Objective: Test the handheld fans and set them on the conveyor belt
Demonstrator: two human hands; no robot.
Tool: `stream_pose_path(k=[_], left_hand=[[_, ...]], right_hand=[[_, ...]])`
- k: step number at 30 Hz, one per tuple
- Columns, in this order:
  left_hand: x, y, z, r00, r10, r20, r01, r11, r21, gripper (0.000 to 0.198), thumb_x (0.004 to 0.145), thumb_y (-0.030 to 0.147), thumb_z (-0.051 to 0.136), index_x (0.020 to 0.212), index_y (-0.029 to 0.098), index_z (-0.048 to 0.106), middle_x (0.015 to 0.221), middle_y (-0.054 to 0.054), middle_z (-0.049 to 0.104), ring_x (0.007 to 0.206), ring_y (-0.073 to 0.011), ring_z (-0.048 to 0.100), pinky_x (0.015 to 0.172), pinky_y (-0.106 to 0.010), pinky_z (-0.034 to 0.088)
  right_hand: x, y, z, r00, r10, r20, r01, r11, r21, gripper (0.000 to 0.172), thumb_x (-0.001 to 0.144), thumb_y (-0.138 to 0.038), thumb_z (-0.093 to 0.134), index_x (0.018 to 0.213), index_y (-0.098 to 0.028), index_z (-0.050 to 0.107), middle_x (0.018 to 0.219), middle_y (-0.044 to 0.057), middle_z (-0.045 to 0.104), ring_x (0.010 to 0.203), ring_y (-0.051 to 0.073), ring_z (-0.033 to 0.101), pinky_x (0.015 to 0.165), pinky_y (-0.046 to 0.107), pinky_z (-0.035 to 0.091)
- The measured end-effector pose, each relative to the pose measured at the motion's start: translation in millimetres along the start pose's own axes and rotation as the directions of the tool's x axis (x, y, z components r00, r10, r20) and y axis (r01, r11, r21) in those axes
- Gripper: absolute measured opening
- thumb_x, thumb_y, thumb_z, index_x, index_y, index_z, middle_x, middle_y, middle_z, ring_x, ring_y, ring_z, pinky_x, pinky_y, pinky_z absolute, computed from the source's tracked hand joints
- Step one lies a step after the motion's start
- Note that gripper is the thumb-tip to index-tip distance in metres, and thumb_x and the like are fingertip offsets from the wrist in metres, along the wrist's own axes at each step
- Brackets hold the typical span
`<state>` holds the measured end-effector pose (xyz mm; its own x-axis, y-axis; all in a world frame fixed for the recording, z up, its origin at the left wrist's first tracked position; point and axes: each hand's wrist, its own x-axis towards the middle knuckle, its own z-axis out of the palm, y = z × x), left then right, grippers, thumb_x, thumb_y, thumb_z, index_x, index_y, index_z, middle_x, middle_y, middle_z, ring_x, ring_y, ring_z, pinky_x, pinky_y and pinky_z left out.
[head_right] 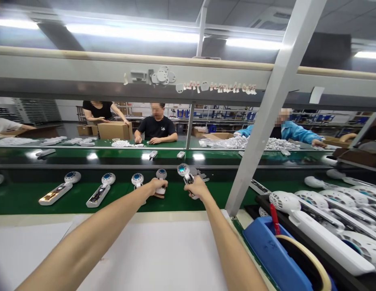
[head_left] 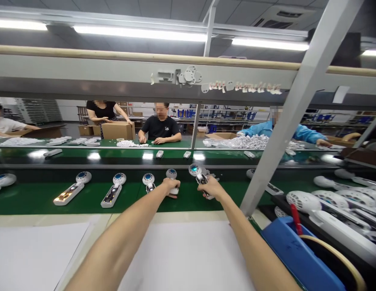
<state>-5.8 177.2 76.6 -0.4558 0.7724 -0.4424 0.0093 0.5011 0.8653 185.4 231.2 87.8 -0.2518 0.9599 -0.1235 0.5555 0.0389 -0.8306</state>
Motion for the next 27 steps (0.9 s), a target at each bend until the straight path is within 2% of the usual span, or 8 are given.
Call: stream_pose_path(k=[3, 6, 10, 14, 17, 22, 27], left_hand=[[-11.8, -1.0, -15.2, 0.991, 0.046, 0.128, -0.023, 0.984, -0.175, 0.029, 0.095, 0.033, 0.061, 0.116, 0.013, 0.060, 0.105, -0.007, 0.064, 0.084, -0.0152, 0.064, 0.071, -0.031, 0.058], [-35.0, 1.2, -31.5, 0.963, 0.211, 0.167, -0.139, 0.922, -0.362, 0.024, 0.097, 0.034, 0.055, 0.107, 0.012, 0.059, 0.094, -0.004, 0.064, 0.069, -0.0111, 0.061, 0.060, -0.025, 0.054], [-81.6, 10.8, -58.3, 0.879, 0.463, 0.116, -0.332, 0.769, -0.547, 0.014, 0.093, 0.023, 0.043, 0.101, 0.016, 0.052, 0.095, -0.006, 0.065, 0.060, -0.0115, 0.061, 0.053, -0.027, 0.053], [-130.9, 17.8, -86.9, 0.775, 0.626, 0.090, -0.462, 0.657, -0.595, 0.036, 0.082, 0.014, 0.053, 0.117, 0.020, 0.046, 0.106, -0.007, 0.067, 0.073, -0.0197, 0.072, 0.062, -0.034, 0.060], [-158.5, 15.1, -102.3, 0.701, 0.709, 0.074, -0.531, 0.588, -0.611, 0.052, 0.078, 0.011, 0.060, 0.124, 0.022, 0.039, 0.120, -0.009, 0.064, 0.083, -0.0242, 0.074, 0.064, -0.037, 0.062], [-182.5, 4.8, -114.0, 0.668, 0.741, 0.070, -0.549, 0.554, -0.626, 0.065, 0.076, 0.013, 0.066, 0.130, 0.025, 0.031, 0.129, -0.011, 0.059, 0.072, -0.0189, 0.073, 0.059, -0.032, 0.060], [-187.7, 0.6, -116.3, 0.643, 0.761, 0.084, -0.548, 0.534, -0.644, 0.076, 0.076, 0.014, 0.067, 0.139, 0.029, 0.027, 0.125, -0.011, 0.060, 0.071, -0.0188, 0.072, 0.061, -0.033, 0.059]], right_hand=[[-18.7, -31.1, -3.7, 0.992, -0.123, 0.037, 0.107, 0.951, 0.289, 0.022, 0.083, -0.029, 0.063, 0.094, -0.021, 0.047, 0.067, 0.000, 0.063, 0.053, 0.015, 0.062, 0.047, 0.025, 0.051], [-41.8, -59.2, -9.3, 0.975, -0.211, 0.074, 0.152, 0.867, 0.475, 0.008, 0.088, -0.023, 0.048, 0.095, -0.020, 0.047, 0.077, 0.004, 0.067, 0.060, 0.015, 0.066, 0.053, 0.025, 0.056], [-73.2, -82.6, -12.6, 0.954, -0.274, 0.122, 0.136, 0.757, 0.639, 0.025, 0.080, -0.014, 0.052, 0.104, -0.019, 0.050, 0.085, 0.006, 0.071, 0.069, 0.019, 0.072, 0.061, 0.030, 0.061], [-99.2, -95.1, -11.2, 0.925, -0.352, 0.139, 0.167, 0.710, 0.684, 0.047, 0.078, -0.012, 0.060, 0.122, -0.023, 0.046, 0.097, 0.005, 0.072, 0.079, 0.023, 0.075, 0.070, 0.038, 0.063], [-115.3, -101.7, -7.6, 0.892, -0.428, 0.148, 0.220, 0.697, 0.683, 0.059, 0.078, -0.015, 0.063, 0.131, -0.027, 0.041, 0.099, 0.002, 0.071, 0.081, 0.022, 0.074, 0.073, 0.039, 0.063], [-133.1, -105.8, 3.1, 0.826, -0.529, 0.192, 0.266, 0.668, 0.695, 0.069, 0.080, -0.024, 0.068, 0.140, -0.031, 0.035, 0.101, 0.003, 0.069, 0.087, 0.023, 0.073, 0.074, 0.040, 0.062], [-136.4, -102.7, 12.8, 0.807, -0.555, 0.202, 0.295, 0.675, 0.677, 0.070, 0.080, -0.026, 0.068, 0.140, -0.033, 0.033, 0.111, 0.006, 0.068, 0.082, 0.024, 0.072, 0.068, 0.041, 0.060]])
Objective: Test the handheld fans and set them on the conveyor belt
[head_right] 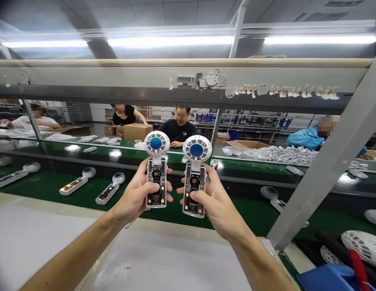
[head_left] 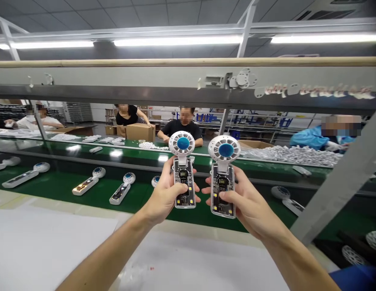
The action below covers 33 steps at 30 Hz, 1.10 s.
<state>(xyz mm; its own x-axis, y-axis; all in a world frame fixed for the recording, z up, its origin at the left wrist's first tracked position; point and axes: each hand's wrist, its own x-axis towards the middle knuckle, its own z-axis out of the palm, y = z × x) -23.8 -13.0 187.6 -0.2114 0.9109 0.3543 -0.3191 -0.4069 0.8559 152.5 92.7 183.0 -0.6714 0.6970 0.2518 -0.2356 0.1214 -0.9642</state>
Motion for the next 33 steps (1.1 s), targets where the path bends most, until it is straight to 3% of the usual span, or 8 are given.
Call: stream_pose_path(k=[3, 8, 15, 20, 24, 27, 33], left_hand=[[-0.8, -2.0, -0.3, 1.000, -0.009, 0.003, 0.009, 1.000, 0.000, 0.077, 0.075, 0.013, 0.066, 0.139, 0.027, 0.027, 0.125, -0.012, 0.060, 0.074, -0.0186, 0.071, 0.065, -0.034, 0.060], [-1.9, -4.5, -0.6, 1.000, -0.001, 0.028, 0.002, 1.000, -0.007, 0.078, 0.075, 0.014, 0.069, 0.139, 0.029, 0.028, 0.129, -0.011, 0.059, 0.076, -0.0183, 0.071, 0.064, -0.034, 0.060], [-4.4, -1.4, 0.4, 0.998, 0.042, 0.053, -0.043, 0.999, 0.016, 0.077, 0.076, 0.019, 0.073, 0.139, 0.030, 0.030, 0.132, -0.011, 0.058, 0.091, -0.0263, 0.072, 0.069, -0.037, 0.061], [-6.6, -1.1, 0.3, 0.995, 0.077, 0.067, -0.078, 0.997, 0.026, 0.077, 0.078, 0.020, 0.072, 0.141, 0.028, 0.028, 0.126, -0.012, 0.060, 0.081, -0.0222, 0.071, 0.063, -0.036, 0.061], [-8.5, 3.6, 1.9, 0.997, 0.054, 0.048, -0.056, 0.998, 0.042, 0.081, 0.079, 0.021, 0.071, 0.144, 0.028, 0.025, 0.121, -0.011, 0.063, 0.076, -0.0194, 0.070, 0.065, -0.034, 0.060], [-9.3, 7.8, 2.7, 0.998, 0.025, 0.057, -0.028, 0.998, 0.051, 0.086, 0.075, 0.017, 0.073, 0.145, 0.026, 0.023, 0.105, -0.007, 0.067, 0.070, -0.0185, 0.070, 0.063, -0.032, 0.058], [-9.4, 8.7, 3.4, 0.995, 0.016, 0.094, -0.021, 0.998, 0.052, 0.083, 0.074, 0.013, 0.070, 0.142, 0.025, 0.023, 0.095, -0.004, 0.069, 0.069, -0.0191, 0.071, 0.062, -0.030, 0.057]], right_hand=[[0.1, 3.1, 3.3, 1.000, -0.018, 0.004, 0.018, 1.000, -0.005, 0.066, 0.081, -0.024, 0.067, 0.139, -0.034, 0.035, 0.121, 0.008, 0.065, 0.090, 0.024, 0.071, 0.074, 0.042, 0.060], [1.4, 8.8, 7.7, 0.998, -0.039, 0.047, 0.037, 0.998, 0.052, 0.075, 0.082, -0.023, 0.066, 0.145, -0.037, 0.029, 0.118, 0.005, 0.065, 0.093, 0.022, 0.069, 0.080, 0.044, 0.060], [-1.3, 7.7, 8.4, 0.994, -0.077, 0.071, 0.075, 0.997, 0.033, 0.086, 0.082, -0.025, 0.066, 0.153, -0.040, 0.019, 0.123, 0.006, 0.064, 0.097, 0.024, 0.069, 0.082, 0.044, 0.060], [-6.0, 0.4, 12.7, 0.993, -0.088, 0.083, 0.084, 0.995, 0.053, 0.085, 0.082, -0.024, 0.064, 0.153, -0.040, 0.020, 0.118, 0.005, 0.066, 0.085, 0.021, 0.071, 0.074, 0.039, 0.061], [-8.6, -1.9, 13.1, 0.994, -0.094, 0.056, 0.092, 0.995, 0.025, 0.083, 0.083, -0.023, 0.063, 0.153, -0.040, 0.021, 0.120, 0.005, 0.065, 0.090, 0.022, 0.070, 0.075, 0.039, 0.060], [-10.1, -3.6, 11.5, 0.992, -0.111, 0.056, 0.111, 0.994, 0.002, 0.086, 0.078, -0.018, 0.063, 0.152, -0.038, 0.023, 0.119, 0.006, 0.065, 0.094, 0.023, 0.070, 0.073, 0.037, 0.060], [-12.3, -7.3, 10.8, 0.994, -0.094, 0.049, 0.095, 0.995, -0.009, 0.088, 0.077, -0.016, 0.063, 0.152, -0.038, 0.022, 0.117, 0.006, 0.067, 0.088, 0.022, 0.071, 0.072, 0.037, 0.060]])
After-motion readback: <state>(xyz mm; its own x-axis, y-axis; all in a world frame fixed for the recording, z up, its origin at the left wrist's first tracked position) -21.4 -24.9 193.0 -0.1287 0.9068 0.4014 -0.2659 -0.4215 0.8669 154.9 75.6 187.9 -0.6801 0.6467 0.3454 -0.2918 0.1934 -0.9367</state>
